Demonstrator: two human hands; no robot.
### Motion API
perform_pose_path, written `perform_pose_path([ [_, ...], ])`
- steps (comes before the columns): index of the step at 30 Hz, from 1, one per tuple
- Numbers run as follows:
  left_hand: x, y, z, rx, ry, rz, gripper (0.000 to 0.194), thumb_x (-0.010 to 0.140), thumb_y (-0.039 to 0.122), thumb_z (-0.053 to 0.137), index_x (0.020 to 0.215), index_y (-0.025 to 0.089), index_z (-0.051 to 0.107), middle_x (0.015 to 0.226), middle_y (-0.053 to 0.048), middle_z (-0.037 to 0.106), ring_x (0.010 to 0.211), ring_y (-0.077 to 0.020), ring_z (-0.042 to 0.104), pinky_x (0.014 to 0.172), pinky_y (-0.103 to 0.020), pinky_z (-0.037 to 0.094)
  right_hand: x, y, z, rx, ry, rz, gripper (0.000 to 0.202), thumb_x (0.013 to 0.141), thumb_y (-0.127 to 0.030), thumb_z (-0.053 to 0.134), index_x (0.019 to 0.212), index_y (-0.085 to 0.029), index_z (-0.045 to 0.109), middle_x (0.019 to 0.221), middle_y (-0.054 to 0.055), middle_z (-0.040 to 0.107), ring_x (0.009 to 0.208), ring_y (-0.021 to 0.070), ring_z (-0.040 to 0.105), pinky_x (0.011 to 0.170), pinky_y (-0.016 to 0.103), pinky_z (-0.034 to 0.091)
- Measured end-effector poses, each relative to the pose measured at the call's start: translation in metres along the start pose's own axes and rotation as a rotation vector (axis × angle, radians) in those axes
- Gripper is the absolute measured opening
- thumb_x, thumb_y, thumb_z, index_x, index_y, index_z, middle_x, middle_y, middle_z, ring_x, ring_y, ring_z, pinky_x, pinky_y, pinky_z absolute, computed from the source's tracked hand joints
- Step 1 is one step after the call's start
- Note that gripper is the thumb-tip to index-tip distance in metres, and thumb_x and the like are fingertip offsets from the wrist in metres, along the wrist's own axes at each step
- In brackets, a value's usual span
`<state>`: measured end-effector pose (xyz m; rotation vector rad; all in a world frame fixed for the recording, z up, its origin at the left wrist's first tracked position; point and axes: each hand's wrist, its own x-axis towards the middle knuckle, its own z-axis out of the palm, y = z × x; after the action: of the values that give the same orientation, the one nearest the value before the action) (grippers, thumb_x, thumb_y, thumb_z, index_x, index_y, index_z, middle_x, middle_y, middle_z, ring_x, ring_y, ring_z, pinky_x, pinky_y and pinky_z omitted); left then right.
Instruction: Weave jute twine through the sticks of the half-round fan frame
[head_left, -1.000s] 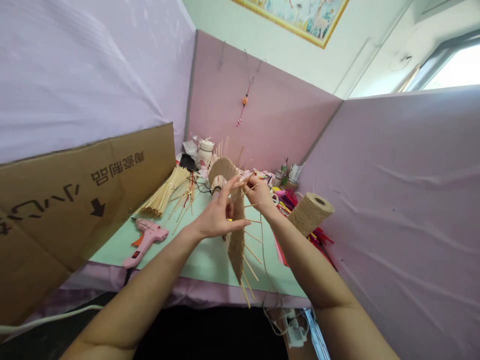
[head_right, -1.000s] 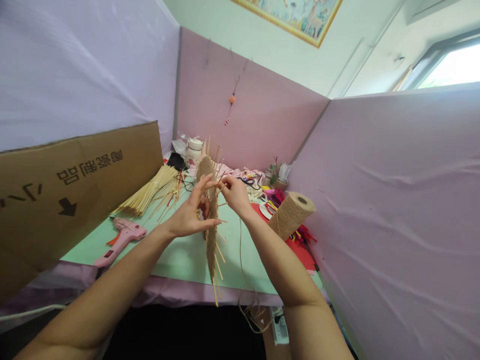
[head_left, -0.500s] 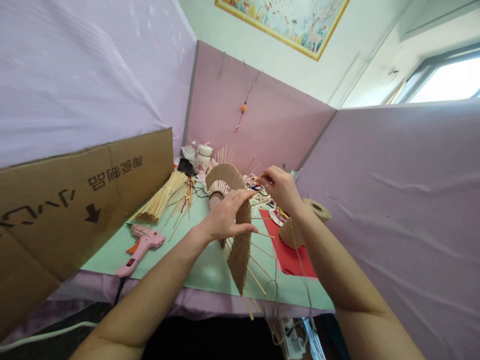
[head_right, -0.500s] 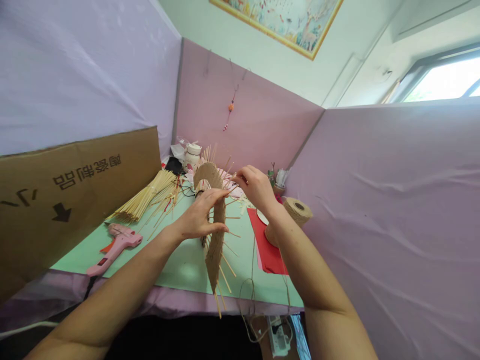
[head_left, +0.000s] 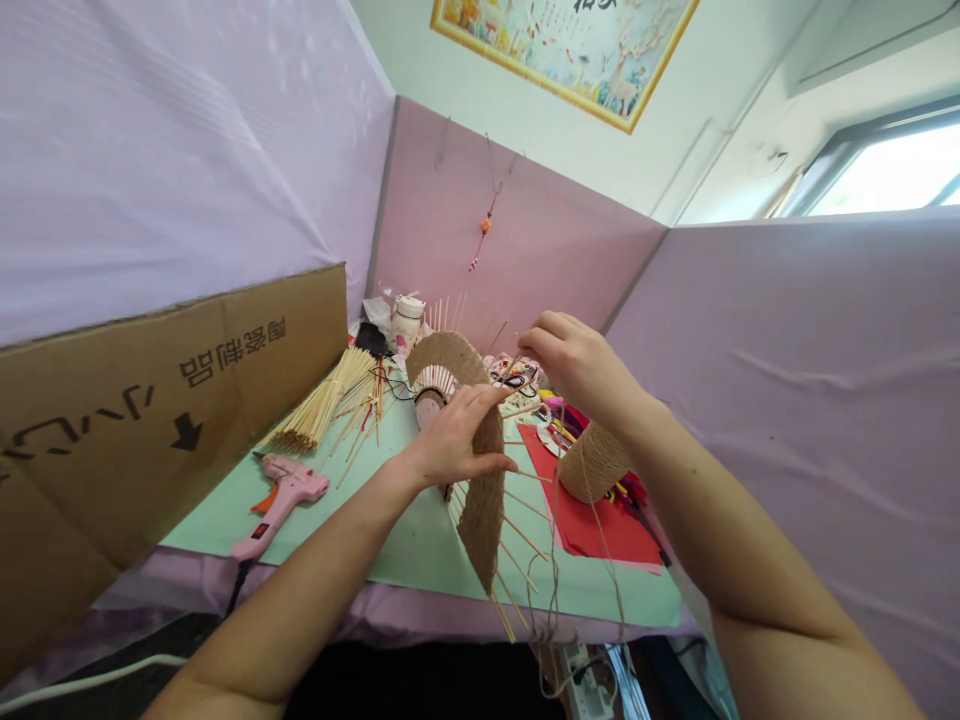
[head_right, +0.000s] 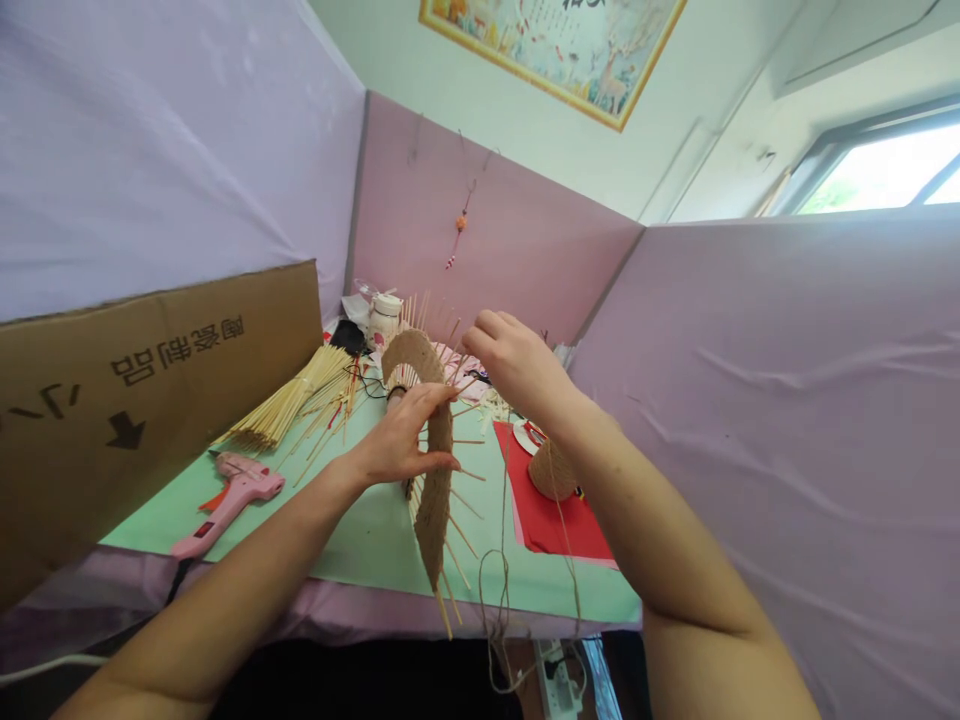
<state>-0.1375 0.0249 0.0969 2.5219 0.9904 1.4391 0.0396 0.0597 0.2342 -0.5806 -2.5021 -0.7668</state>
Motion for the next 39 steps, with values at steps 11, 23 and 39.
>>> perform_pose_path([
  [11,-0.003,-0.01,-0.006,-0.193,0.058,-0.032,0.065,0.075,0.057,0.067,0.13,0.026,0.052,0.136,-0.013,0.04,0.129,-0.0304,0.04,0.109,-0.048,0.036,0.001,0.019,0.1,0.688,0.001,0.7,0.02,0.075,-0.033,0.059,0.067,-0.015,0.064,0.058,-0.001,0.056,0.055,0.0109,0.043,0.054,0.025,0.033],
  [23,0.0,-0.02,-0.011,-0.151,0.029,0.003,0.054,0.08,0.05,0.066,0.129,0.03,0.055,0.147,-0.01,0.036,0.137,-0.03,0.034,0.113,-0.049,0.03,0.006,0.012,0.121,0.835,0.013,0.721,0.02,0.071,-0.034,0.058,0.069,-0.015,0.063,0.058,-0.001,0.056,0.053,0.0108,0.044,0.053,0.025,0.034],
  [39,0.006,-0.021,-0.014,-0.034,-0.016,0.031,0.053,0.083,0.052,0.061,0.131,0.031,0.055,0.13,-0.009,0.048,0.124,-0.0257,0.043,0.11,-0.045,0.032,0.002,0.032,0.054,0.285,0.183,0.165,0.015,0.092,-0.026,0.051,0.084,-0.019,0.061,0.083,0.005,0.058,0.077,0.0161,0.053,0.071,0.028,0.043],
])
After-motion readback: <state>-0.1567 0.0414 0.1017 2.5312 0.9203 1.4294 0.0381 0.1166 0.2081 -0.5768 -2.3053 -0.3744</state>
